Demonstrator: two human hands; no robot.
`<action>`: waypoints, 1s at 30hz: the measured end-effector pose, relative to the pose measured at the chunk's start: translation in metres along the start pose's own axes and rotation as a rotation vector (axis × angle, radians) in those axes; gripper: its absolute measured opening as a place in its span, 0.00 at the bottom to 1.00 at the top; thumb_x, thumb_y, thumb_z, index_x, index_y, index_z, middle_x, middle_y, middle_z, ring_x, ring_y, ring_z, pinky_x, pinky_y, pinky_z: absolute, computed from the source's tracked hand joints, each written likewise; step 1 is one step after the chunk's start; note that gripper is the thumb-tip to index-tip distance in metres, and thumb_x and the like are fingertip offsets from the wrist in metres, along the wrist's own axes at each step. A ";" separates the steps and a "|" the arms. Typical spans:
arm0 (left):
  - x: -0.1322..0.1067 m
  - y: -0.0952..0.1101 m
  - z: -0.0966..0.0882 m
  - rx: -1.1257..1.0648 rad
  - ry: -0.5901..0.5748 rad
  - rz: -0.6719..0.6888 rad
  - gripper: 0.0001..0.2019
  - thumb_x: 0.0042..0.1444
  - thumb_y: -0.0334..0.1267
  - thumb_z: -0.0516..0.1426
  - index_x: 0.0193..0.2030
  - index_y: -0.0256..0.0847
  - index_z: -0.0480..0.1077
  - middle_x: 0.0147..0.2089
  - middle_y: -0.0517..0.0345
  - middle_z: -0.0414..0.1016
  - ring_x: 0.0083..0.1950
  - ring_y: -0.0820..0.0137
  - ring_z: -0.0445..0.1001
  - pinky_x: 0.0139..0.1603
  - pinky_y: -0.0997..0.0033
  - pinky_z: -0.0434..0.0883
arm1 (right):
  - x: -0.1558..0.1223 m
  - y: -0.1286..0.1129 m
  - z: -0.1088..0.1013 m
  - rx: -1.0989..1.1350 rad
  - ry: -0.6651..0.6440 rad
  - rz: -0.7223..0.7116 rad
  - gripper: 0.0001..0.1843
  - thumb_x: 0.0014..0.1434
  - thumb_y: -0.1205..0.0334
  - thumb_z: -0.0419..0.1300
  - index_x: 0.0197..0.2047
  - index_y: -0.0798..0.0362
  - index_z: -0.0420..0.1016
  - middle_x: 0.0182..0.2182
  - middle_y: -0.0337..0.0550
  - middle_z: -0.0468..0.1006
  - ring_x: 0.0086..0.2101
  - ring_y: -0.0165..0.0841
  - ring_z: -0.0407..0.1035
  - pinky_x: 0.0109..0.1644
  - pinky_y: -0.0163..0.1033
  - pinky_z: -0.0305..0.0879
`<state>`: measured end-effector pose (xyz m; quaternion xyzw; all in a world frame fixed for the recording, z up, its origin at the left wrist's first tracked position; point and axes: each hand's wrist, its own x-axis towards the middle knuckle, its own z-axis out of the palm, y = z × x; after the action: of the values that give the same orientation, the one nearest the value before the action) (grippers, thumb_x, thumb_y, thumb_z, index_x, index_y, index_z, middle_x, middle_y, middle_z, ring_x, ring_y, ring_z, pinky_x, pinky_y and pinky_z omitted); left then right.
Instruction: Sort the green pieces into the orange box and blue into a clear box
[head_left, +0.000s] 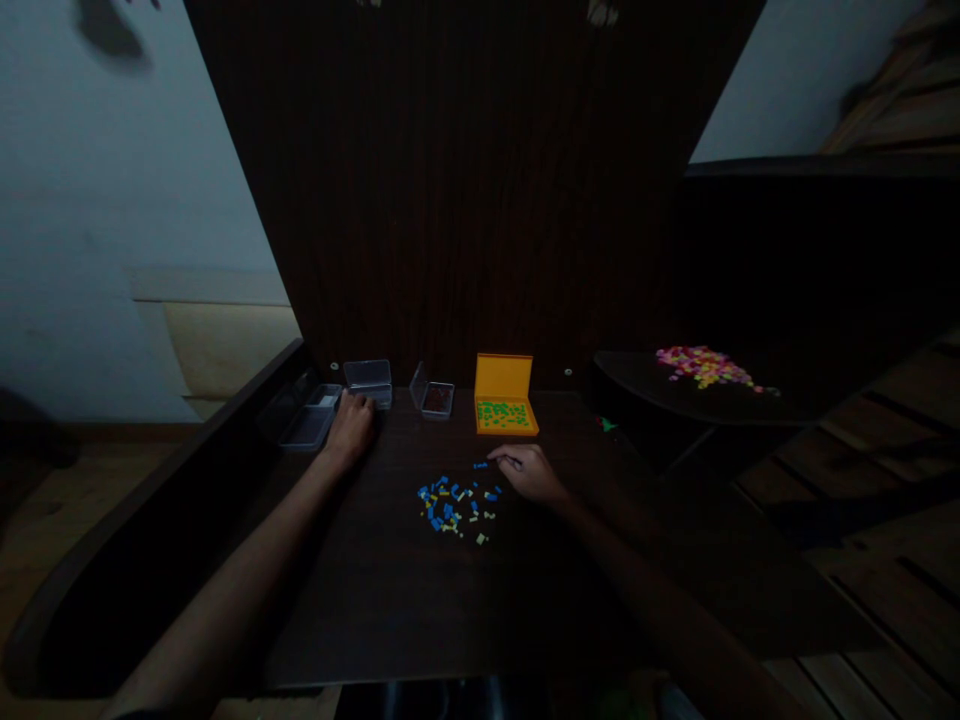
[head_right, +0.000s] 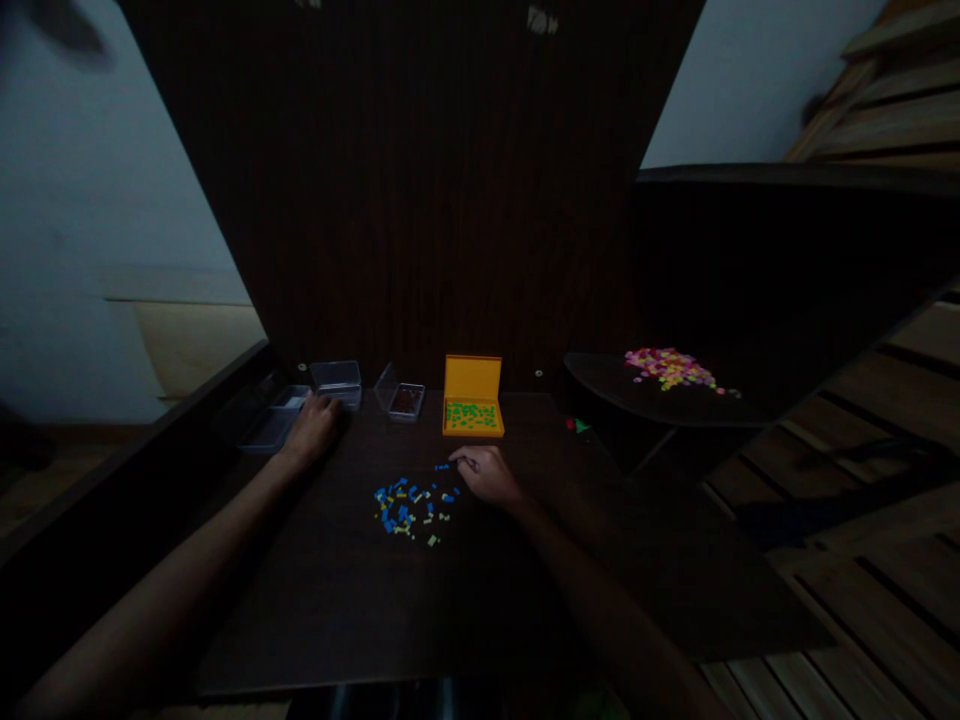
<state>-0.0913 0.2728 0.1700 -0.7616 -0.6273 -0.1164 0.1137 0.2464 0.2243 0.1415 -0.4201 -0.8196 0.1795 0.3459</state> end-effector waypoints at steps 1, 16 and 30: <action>0.000 0.001 -0.002 0.017 -0.011 0.020 0.16 0.50 0.24 0.48 0.41 0.33 0.73 0.42 0.37 0.75 0.52 0.51 0.71 0.65 0.48 0.56 | 0.000 0.000 0.000 -0.004 -0.001 -0.002 0.14 0.55 0.70 0.53 0.35 0.54 0.81 0.26 0.41 0.80 0.23 0.29 0.67 0.31 0.33 0.63; -0.027 0.044 -0.062 0.009 0.324 0.021 0.21 0.50 0.24 0.50 0.51 0.35 0.70 0.45 0.42 0.73 0.48 0.52 0.68 0.53 0.47 0.58 | -0.001 0.001 0.002 -0.002 0.103 -0.048 0.14 0.59 0.67 0.51 0.37 0.53 0.79 0.28 0.41 0.79 0.23 0.29 0.66 0.32 0.34 0.66; -0.068 0.102 -0.028 -0.343 0.370 0.622 0.26 0.52 0.22 0.50 0.59 0.41 0.65 0.40 0.51 0.73 0.42 0.64 0.68 0.52 0.53 0.59 | -0.007 -0.039 -0.004 0.124 0.156 -0.061 0.36 0.52 0.53 0.65 0.63 0.49 0.61 0.54 0.50 0.72 0.51 0.41 0.68 0.53 0.46 0.66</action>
<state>-0.0050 0.1814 0.1714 -0.8892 -0.3074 -0.3148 0.1260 0.2297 0.1960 0.1646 -0.3853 -0.7899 0.1861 0.4394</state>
